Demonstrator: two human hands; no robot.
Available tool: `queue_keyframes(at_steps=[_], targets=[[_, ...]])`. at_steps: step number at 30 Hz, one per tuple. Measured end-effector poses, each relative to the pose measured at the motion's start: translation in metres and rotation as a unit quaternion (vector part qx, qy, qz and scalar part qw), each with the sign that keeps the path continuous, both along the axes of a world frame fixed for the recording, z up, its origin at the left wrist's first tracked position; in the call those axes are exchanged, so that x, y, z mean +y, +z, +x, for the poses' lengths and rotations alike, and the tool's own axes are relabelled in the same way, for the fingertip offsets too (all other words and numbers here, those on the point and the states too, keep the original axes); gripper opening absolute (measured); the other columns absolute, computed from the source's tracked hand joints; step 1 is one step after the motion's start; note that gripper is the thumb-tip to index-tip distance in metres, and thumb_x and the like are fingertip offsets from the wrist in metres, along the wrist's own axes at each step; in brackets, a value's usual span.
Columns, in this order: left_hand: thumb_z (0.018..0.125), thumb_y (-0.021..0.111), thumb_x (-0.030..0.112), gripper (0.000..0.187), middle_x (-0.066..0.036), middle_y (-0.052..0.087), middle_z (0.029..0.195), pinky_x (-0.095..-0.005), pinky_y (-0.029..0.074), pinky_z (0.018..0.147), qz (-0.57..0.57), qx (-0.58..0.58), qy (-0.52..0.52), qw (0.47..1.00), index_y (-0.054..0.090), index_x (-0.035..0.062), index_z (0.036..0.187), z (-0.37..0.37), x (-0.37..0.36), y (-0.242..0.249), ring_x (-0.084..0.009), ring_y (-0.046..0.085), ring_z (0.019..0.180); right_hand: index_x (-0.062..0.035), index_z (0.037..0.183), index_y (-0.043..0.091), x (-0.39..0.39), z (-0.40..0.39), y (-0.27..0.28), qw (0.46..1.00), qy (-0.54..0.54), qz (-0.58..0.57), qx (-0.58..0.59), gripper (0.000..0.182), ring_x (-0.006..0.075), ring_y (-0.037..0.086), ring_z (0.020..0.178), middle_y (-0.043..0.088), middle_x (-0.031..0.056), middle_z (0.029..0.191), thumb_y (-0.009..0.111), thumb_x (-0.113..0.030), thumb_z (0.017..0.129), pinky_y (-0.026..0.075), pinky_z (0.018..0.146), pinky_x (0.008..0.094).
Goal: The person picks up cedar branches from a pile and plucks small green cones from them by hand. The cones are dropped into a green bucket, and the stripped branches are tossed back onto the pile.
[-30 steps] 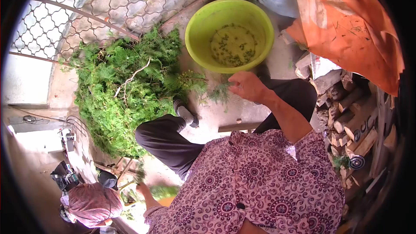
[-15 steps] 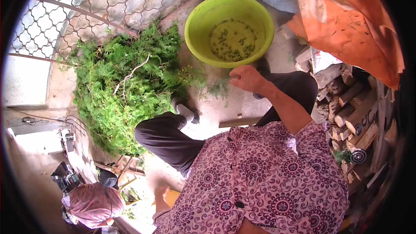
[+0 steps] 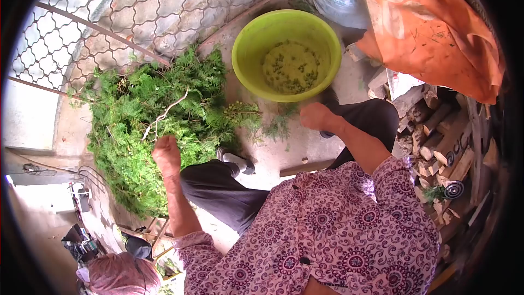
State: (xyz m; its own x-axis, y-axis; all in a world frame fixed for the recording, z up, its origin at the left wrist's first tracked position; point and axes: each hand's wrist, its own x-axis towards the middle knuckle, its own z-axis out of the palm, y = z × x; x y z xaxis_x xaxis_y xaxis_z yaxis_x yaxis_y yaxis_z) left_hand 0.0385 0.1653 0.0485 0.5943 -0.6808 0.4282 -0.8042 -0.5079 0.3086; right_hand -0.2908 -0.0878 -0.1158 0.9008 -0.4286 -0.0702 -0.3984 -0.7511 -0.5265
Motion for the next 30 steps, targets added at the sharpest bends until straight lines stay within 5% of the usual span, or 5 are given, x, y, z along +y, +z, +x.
queue_keyframes(at_steps=[4, 12, 14, 23, 30], targets=[[0.077, 0.060, 0.006, 0.017, -0.004, 0.056, 0.058, -0.0265, 0.045, 0.047, -0.041, 0.104, -0.078, 0.991, 0.056, 0.0056, 0.061, -0.015, -0.055, -0.014, -0.0114, 0.052, 0.051, -0.0004, 0.073, 0.062, 0.010, 0.018, -0.020, 0.994, 0.043, 0.016, 0.095, 0.023, 0.0365, 0.056, 0.075, 0.059, 0.0197, 0.077, 0.056, -0.021, 0.067, 0.045, 0.068, 0.0439], [0.071, 0.065, 0.014, 0.013, -0.012, 0.058, 0.081, -0.0382, 0.048, 0.060, 0.060, 0.058, -0.158, 0.984, 0.056, 0.0036, 0.072, -0.012, -0.091, -0.061, -0.0316, 0.058, 0.069, 0.0041, 0.070, 0.062, 0.007, 0.100, -0.061, 0.978, 0.062, 0.066, 0.186, 0.020, 0.0375, 0.058, 0.074, 0.059, 0.0227, 0.073, 0.055, -0.014, 0.063, 0.047, 0.065, 0.0437], [0.070, 0.065, 0.015, 0.015, -0.015, 0.057, 0.088, -0.0405, 0.047, 0.063, 0.188, 0.070, -0.125, 0.972, 0.056, 0.0036, 0.076, -0.006, -0.084, -0.067, -0.0326, 0.058, 0.075, 0.0002, 0.078, 0.061, 0.009, 0.124, -0.081, 0.961, 0.073, 0.112, 0.240, 0.027, 0.0365, 0.057, 0.082, 0.060, 0.0201, 0.084, 0.058, -0.025, 0.067, 0.046, 0.071, 0.0443], [0.069, 0.066, 0.013, 0.023, -0.015, 0.056, 0.091, -0.0390, 0.046, 0.064, 0.111, 0.080, -0.142, 0.980, 0.056, 0.0010, 0.085, -0.005, -0.084, -0.028, -0.0331, 0.056, 0.076, -0.0079, 0.113, 0.052, 0.032, 0.194, -0.151, 0.951, 0.026, 0.155, 0.268, 0.045, 0.0377, 0.043, 0.109, 0.043, 0.0237, 0.118, 0.057, -0.027, 0.073, 0.040, 0.086, 0.0449], [0.070, 0.067, 0.013, 0.027, -0.018, 0.058, 0.096, -0.0368, 0.048, 0.068, 0.124, 0.101, -0.103, 0.982, 0.058, 0.0001, 0.091, 0.000, -0.071, -0.024, -0.0339, 0.058, 0.082, -0.0152, 0.114, 0.053, 0.045, 0.231, -0.196, 0.953, -0.019, 0.113, 0.279, 0.043, 0.0378, 0.036, 0.115, 0.035, 0.0222, 0.124, 0.061, -0.027, 0.074, 0.038, 0.089, 0.0461]])
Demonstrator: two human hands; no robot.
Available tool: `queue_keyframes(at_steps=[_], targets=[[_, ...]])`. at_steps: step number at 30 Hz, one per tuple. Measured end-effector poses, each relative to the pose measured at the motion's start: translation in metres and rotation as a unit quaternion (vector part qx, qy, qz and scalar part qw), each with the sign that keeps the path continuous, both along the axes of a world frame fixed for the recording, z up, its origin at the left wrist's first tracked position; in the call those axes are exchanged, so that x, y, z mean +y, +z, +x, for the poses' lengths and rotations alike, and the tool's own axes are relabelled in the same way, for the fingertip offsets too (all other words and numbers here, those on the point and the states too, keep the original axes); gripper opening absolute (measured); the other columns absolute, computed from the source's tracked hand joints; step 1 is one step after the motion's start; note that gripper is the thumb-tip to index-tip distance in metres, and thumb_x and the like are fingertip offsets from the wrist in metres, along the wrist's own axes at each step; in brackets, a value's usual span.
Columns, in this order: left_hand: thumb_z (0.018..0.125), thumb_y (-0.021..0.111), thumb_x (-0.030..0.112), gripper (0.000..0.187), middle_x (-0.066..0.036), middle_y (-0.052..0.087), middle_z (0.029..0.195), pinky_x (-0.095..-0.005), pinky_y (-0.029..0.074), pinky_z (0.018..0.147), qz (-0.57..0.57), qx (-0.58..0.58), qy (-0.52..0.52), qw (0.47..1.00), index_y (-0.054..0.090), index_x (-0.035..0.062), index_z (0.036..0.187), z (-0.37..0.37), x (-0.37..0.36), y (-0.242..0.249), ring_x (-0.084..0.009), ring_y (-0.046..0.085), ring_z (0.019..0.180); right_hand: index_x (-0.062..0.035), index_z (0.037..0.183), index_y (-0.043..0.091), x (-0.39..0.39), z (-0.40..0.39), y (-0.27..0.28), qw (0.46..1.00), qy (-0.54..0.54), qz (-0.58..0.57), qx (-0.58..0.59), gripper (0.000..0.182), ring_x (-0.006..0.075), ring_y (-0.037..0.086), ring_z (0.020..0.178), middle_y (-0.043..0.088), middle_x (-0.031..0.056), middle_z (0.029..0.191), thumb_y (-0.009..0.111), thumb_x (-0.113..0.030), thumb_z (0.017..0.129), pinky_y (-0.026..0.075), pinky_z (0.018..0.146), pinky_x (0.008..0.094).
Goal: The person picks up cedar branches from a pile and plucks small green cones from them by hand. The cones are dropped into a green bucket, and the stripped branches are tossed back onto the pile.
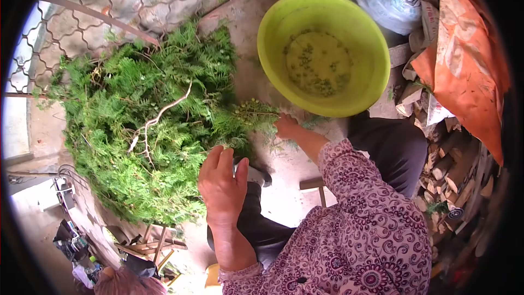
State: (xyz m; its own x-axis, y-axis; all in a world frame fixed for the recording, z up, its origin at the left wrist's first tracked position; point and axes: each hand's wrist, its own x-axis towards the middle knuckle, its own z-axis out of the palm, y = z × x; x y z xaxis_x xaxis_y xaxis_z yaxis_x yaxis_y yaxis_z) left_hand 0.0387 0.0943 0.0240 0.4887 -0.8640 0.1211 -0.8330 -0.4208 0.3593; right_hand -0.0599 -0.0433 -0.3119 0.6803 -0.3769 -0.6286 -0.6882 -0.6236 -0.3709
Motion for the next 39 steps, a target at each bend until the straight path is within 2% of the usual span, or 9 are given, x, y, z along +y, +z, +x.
queue_keyframes(at_steps=[5, 11, 14, 20, 25, 27, 31, 34, 39], targets=[[0.070, 0.067, 0.013, 0.028, -0.018, 0.058, 0.096, -0.0376, 0.048, 0.068, 0.025, 0.015, 0.005, 1.000, 0.057, -0.0023, 0.091, 0.003, 0.007, -0.005, -0.0350, 0.058, 0.082, -0.0069, 0.101, 0.061, 0.007, 0.016, 0.003, 0.996, 0.053, -0.062, 0.041, 0.030, 0.0378, 0.043, 0.109, 0.043, 0.0222, 0.119, 0.059, -0.014, 0.072, 0.042, 0.084, 0.0434], [0.070, 0.066, 0.014, 0.028, -0.018, 0.057, 0.094, -0.0381, 0.047, 0.067, -0.005, 0.025, -0.005, 1.000, 0.056, -0.0004, 0.091, 0.004, 0.006, -0.007, -0.0340, 0.057, 0.079, -0.0016, 0.078, 0.063, 0.015, 0.015, -0.003, 0.995, -0.080, 0.009, -0.054, 0.017, 0.0319, 0.060, 0.078, 0.061, 0.0192, 0.082, 0.054, -0.008, 0.066, 0.048, 0.069, 0.0407], [0.068, 0.067, 0.013, 0.029, -0.018, 0.057, 0.094, -0.0383, 0.047, 0.067, -0.003, 0.002, -0.012, 1.000, 0.055, -0.0009, 0.091, 0.003, 0.005, -0.007, -0.0339, 0.056, 0.080, -0.0020, 0.069, 0.060, 0.005, 0.016, 0.047, 0.980, -0.065, 0.060, -0.176, 0.015, 0.0290, 0.061, 0.069, 0.062, 0.0167, 0.072, 0.053, -0.013, 0.063, 0.047, 0.063, 0.0386], [0.065, 0.070, 0.017, 0.040, -0.014, 0.055, 0.102, -0.0378, 0.045, 0.074, 0.041, 0.008, -0.027, 0.999, 0.055, 0.0029, 0.099, -0.006, -0.010, -0.001, -0.0315, 0.054, 0.091, -0.0018, 0.064, 0.056, -0.035, 0.020, 0.184, 0.968, 0.016, 0.208, -0.137, 0.014, 0.0193, 0.054, 0.047, 0.058, 0.0095, 0.058, 0.054, -0.015, 0.064, 0.044, 0.047, 0.0308], [0.061, 0.073, 0.020, 0.055, -0.014, 0.053, 0.111, -0.0380, 0.041, 0.086, 0.056, 0.044, -0.097, 0.993, 0.053, 0.0045, 0.110, -0.013, -0.031, -0.001, -0.0307, 0.050, 0.102, -0.0015, 0.067, 0.055, -0.058, -0.017, 0.307, 0.931, -0.018, 0.318, -0.182, 0.012, 0.0105, 0.052, 0.047, 0.057, 0.0055, 0.058, 0.055, -0.014, 0.068, 0.041, 0.043, 0.0235], [0.059, 0.074, 0.021, 0.055, -0.012, 0.054, 0.109, -0.0378, 0.042, 0.081, 0.004, 0.045, -0.139, 0.989, 0.054, 0.0031, 0.106, -0.014, -0.037, -0.013, -0.0310, 0.051, 0.097, -0.0015, 0.069, 0.055, -0.062, -0.032, 0.335, 0.917, -0.011, 0.334, -0.218, 0.012, 0.0089, 0.052, 0.048, 0.057, 0.0045, 0.058, 0.055, -0.014, 0.070, 0.040, 0.043, 0.0217], [0.065, 0.071, 0.020, 0.050, -0.013, 0.055, 0.106, -0.0384, 0.042, 0.082, -0.048, 0.239, -0.228, 0.943, 0.053, 0.0059, 0.109, -0.024, -0.050, -0.010, -0.0323, 0.051, 0.098, -0.0018, 0.070, 0.055, -0.065, -0.049, 0.367, 0.866, -0.107, 0.393, -0.291, 0.011, 0.0077, 0.051, 0.048, 0.057, 0.0040, 0.060, 0.056, -0.013, 0.072, 0.039, 0.043, 0.0202], [0.071, 0.066, 0.015, 0.038, -0.012, 0.060, 0.090, -0.0342, 0.044, 0.073, -0.031, 0.275, -0.192, 0.941, 0.056, 0.0056, 0.106, -0.029, -0.058, -0.007, -0.0261, 0.057, 0.082, -0.0022, 0.073, 0.056, -0.070, -0.048, 0.360, 0.817, -0.169, 0.445, -0.325, 0.012, 0.0079, 0.050, 0.047, 0.056, 0.0039, 0.061, 0.057, -0.014, 0.076, 0.039, 0.044, 0.0194], [0.081, 0.056, 0.009, 0.013, -0.002, 0.060, 0.066, -0.0242, 0.042, 0.056, -0.124, 0.416, 0.046, 0.899, 0.062, 0.0025, 0.091, -0.023, -0.061, -0.008, -0.0096, 0.050, 0.058, -0.0024, 0.083, 0.056, -0.073, -0.038, 0.353, 0.706, -0.261, 0.534, -0.385, 0.018, 0.0084, 0.050, 0.049, 0.057, 0.0043, 0.065, 0.058, -0.020, 0.081, 0.040, 0.047, 0.0191]])
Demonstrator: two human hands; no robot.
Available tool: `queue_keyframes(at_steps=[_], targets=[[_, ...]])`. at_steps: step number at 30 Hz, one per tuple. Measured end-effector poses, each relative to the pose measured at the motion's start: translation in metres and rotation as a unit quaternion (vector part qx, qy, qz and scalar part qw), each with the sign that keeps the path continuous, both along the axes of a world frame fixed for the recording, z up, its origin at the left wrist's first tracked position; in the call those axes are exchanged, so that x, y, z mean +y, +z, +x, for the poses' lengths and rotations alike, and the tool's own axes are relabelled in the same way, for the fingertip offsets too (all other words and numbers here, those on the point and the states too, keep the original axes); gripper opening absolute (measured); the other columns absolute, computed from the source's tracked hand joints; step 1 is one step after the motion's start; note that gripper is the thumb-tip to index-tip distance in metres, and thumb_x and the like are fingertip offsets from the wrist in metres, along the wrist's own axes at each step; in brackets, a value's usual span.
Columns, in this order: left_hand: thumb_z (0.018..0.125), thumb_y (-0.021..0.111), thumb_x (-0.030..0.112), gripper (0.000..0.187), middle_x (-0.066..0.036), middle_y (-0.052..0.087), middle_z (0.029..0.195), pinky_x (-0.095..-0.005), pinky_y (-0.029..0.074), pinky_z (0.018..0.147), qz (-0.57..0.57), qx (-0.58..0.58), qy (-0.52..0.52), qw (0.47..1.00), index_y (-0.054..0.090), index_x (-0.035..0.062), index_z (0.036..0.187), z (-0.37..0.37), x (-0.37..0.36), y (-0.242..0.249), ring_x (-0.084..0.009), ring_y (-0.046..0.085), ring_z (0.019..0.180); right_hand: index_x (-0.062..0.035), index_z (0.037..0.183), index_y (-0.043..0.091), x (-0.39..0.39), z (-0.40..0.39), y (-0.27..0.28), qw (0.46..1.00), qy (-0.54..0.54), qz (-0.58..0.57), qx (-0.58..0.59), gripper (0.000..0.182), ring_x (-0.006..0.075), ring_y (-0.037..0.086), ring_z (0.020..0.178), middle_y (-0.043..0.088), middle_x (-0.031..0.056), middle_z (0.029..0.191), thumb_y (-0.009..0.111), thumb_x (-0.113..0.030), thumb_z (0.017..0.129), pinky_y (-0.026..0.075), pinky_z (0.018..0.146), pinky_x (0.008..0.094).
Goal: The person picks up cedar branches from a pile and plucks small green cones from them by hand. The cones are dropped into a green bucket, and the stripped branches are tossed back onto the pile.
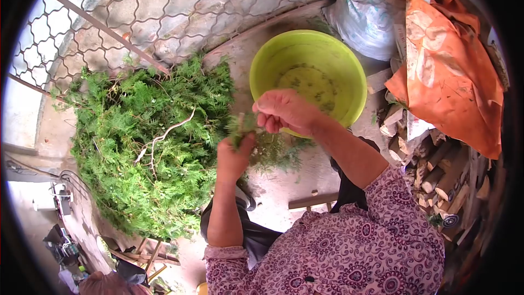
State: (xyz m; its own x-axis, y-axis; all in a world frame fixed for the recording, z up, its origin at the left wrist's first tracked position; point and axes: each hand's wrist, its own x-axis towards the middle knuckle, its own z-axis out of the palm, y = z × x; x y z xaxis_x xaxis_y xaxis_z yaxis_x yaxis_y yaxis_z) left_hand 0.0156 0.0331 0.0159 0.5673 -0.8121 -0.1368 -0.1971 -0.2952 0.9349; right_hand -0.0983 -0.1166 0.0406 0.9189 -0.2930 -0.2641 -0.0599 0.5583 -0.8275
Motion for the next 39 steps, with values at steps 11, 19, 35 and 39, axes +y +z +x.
queue_keyframes(at_steps=[11, 19, 35, 39], targets=[[0.081, 0.059, 0.010, 0.018, -0.008, 0.062, 0.088, -0.0309, 0.048, 0.073, -0.164, 0.257, 0.186, 0.934, 0.060, -0.0022, 0.094, 0.025, 0.002, -0.009, -0.0178, 0.059, 0.080, -0.0002, 0.086, 0.057, 0.003, -0.011, -0.020, 0.959, -0.018, -0.281, -0.011, 0.017, 0.0065, 0.053, 0.066, 0.058, 0.0024, 0.075, 0.064, -0.011, 0.075, 0.044, 0.061, 0.0216], [0.079, 0.062, 0.012, 0.018, -0.008, 0.061, 0.093, -0.0304, 0.044, 0.078, -0.172, 0.334, 0.162, 0.912, 0.060, 0.0004, 0.094, 0.020, -0.003, -0.006, -0.0172, 0.056, 0.085, -0.0032, 0.085, 0.056, 0.027, -0.004, -0.023, 0.823, -0.052, -0.565, -0.014, 0.020, 0.0237, 0.055, 0.069, 0.054, 0.0099, 0.073, 0.062, -0.007, 0.067, 0.043, 0.061, 0.0330], [0.083, 0.055, 0.010, 0.022, -0.006, 0.061, 0.094, -0.0261, 0.044, 0.077, -0.099, 0.370, 0.024, 0.924, 0.056, -0.0008, 0.103, 0.004, -0.005, -0.020, -0.0138, 0.056, 0.085, -0.0022, 0.074, 0.053, 0.034, -0.002, -0.024, 0.838, -0.117, -0.532, -0.023, 0.008, 0.0246, 0.055, 0.061, 0.054, 0.0102, 0.065, 0.057, -0.009, 0.072, 0.043, 0.056, 0.0348], [0.085, 0.052, 0.012, 0.020, -0.007, 0.060, 0.092, -0.0262, 0.045, 0.074, -0.099, 0.342, 0.060, 0.933, 0.056, -0.0006, 0.100, 0.009, -0.006, -0.016, -0.0147, 0.057, 0.083, -0.0027, 0.076, 0.053, 0.023, -0.006, -0.015, 0.952, -0.049, -0.302, 0.009, 0.004, 0.0133, 0.054, 0.059, 0.056, 0.0041, 0.069, 0.055, -0.006, 0.076, 0.042, 0.052, 0.0255]])
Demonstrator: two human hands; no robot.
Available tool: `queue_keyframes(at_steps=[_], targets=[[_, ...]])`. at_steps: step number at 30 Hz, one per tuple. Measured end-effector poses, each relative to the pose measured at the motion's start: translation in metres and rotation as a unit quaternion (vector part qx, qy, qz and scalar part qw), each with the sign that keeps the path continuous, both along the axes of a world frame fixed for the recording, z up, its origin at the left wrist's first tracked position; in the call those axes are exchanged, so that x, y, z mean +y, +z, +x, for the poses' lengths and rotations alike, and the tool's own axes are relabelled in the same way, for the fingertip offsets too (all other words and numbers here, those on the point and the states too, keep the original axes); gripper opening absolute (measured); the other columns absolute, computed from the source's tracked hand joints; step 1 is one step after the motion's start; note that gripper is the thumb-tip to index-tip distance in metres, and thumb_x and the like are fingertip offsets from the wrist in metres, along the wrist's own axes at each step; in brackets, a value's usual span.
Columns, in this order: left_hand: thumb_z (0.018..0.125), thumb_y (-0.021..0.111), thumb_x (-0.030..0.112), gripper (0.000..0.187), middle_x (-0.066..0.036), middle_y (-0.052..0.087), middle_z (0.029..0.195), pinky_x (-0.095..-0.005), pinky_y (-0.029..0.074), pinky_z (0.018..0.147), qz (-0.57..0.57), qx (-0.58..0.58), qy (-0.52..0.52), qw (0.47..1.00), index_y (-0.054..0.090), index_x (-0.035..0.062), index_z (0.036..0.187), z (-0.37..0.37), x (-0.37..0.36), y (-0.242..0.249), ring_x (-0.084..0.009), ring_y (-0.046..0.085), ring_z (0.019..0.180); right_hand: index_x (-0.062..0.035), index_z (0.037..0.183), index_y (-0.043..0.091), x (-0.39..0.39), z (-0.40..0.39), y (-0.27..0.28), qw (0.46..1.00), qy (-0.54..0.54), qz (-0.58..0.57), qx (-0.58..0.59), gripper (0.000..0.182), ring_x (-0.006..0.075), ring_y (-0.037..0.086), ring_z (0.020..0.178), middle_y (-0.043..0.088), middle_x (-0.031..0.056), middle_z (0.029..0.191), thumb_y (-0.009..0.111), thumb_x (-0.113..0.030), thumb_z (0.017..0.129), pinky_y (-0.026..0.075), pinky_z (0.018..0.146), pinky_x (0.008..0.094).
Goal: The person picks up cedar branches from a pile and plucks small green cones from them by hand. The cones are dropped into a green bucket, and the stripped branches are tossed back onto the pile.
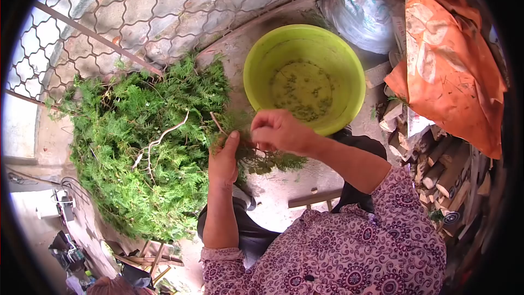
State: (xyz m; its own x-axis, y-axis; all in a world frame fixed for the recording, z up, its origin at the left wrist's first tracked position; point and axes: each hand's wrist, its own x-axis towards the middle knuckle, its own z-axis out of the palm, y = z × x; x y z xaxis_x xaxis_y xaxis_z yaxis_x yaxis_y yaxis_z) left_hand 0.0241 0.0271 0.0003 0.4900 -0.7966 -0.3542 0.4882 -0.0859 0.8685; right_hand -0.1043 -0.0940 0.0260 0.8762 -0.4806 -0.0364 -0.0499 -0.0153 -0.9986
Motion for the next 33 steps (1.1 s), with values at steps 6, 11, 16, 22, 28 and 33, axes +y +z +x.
queue_keyframes(at_steps=[6, 11, 16, 22, 28, 33], targets=[[0.088, 0.048, 0.018, 0.021, -0.010, 0.060, 0.084, -0.0311, 0.048, 0.069, -0.009, 0.015, 0.056, 0.998, 0.055, 0.0001, 0.096, 0.007, -0.002, 0.006, -0.0197, 0.058, 0.076, -0.0027, 0.083, 0.052, -0.019, -0.011, 0.003, 0.980, 0.006, 0.198, -0.014, 0.005, 0.0101, 0.055, 0.063, 0.058, 0.0029, 0.078, 0.051, -0.007, 0.080, 0.043, 0.055, 0.0240], [0.088, 0.049, 0.018, 0.021, -0.012, 0.059, 0.086, -0.0354, 0.049, 0.072, -0.044, 0.040, 0.066, 0.996, 0.052, 0.0000, 0.098, 0.011, -0.005, 0.004, -0.0221, 0.059, 0.077, -0.0037, 0.084, 0.053, 0.001, -0.010, -0.008, 0.945, -0.012, -0.325, 0.036, 0.019, 0.0257, 0.055, 0.070, 0.055, 0.0106, 0.076, 0.062, -0.016, 0.073, 0.044, 0.061, 0.0343], [0.086, 0.052, 0.017, 0.021, -0.013, 0.059, 0.088, -0.0374, 0.049, 0.074, -0.043, 0.074, 0.069, 0.994, 0.052, -0.0005, 0.097, 0.012, -0.006, 0.004, -0.0237, 0.059, 0.078, -0.0055, 0.082, 0.056, 0.004, -0.005, -0.018, 0.929, -0.013, -0.364, 0.068, 0.022, 0.0307, 0.053, 0.072, 0.052, 0.0132, 0.074, 0.065, -0.018, 0.067, 0.042, 0.062, 0.0390], [0.084, 0.055, 0.019, 0.025, -0.012, 0.059, 0.091, -0.0376, 0.048, 0.077, -0.043, 0.097, 0.041, 0.994, 0.052, -0.0002, 0.100, 0.009, -0.002, 0.010, -0.0237, 0.058, 0.082, -0.0056, 0.074, 0.054, 0.006, -0.004, -0.014, 0.931, 0.009, -0.354, 0.086, 0.017, 0.0331, 0.055, 0.073, 0.054, 0.0134, 0.075, 0.063, -0.018, 0.067, 0.044, 0.063, 0.0421], [0.072, 0.070, 0.022, 0.053, -0.010, 0.057, 0.106, -0.0314, 0.043, 0.084, -0.126, -0.077, -0.084, 0.985, 0.048, -0.0006, 0.115, 0.007, 0.003, 0.013, -0.0198, 0.053, 0.098, -0.0022, 0.078, 0.060, -0.012, -0.007, -0.009, 0.982, 0.118, -0.136, 0.053, 0.011, 0.0222, 0.057, 0.070, 0.059, 0.0089, 0.077, 0.059, -0.011, 0.072, 0.043, 0.060, 0.0339], [0.070, 0.070, 0.024, 0.054, -0.013, 0.053, 0.115, -0.0324, 0.042, 0.086, -0.073, -0.044, -0.177, 0.980, 0.051, -0.0039, 0.112, 0.000, 0.007, 0.007, -0.0195, 0.053, 0.100, 0.0003, 0.086, 0.062, -0.013, -0.004, -0.017, 0.974, 0.217, 0.060, 0.000, 0.015, 0.0102, 0.055, 0.069, 0.060, -0.0017, 0.074, 0.059, -0.011, 0.077, 0.042, 0.061, 0.0266]])
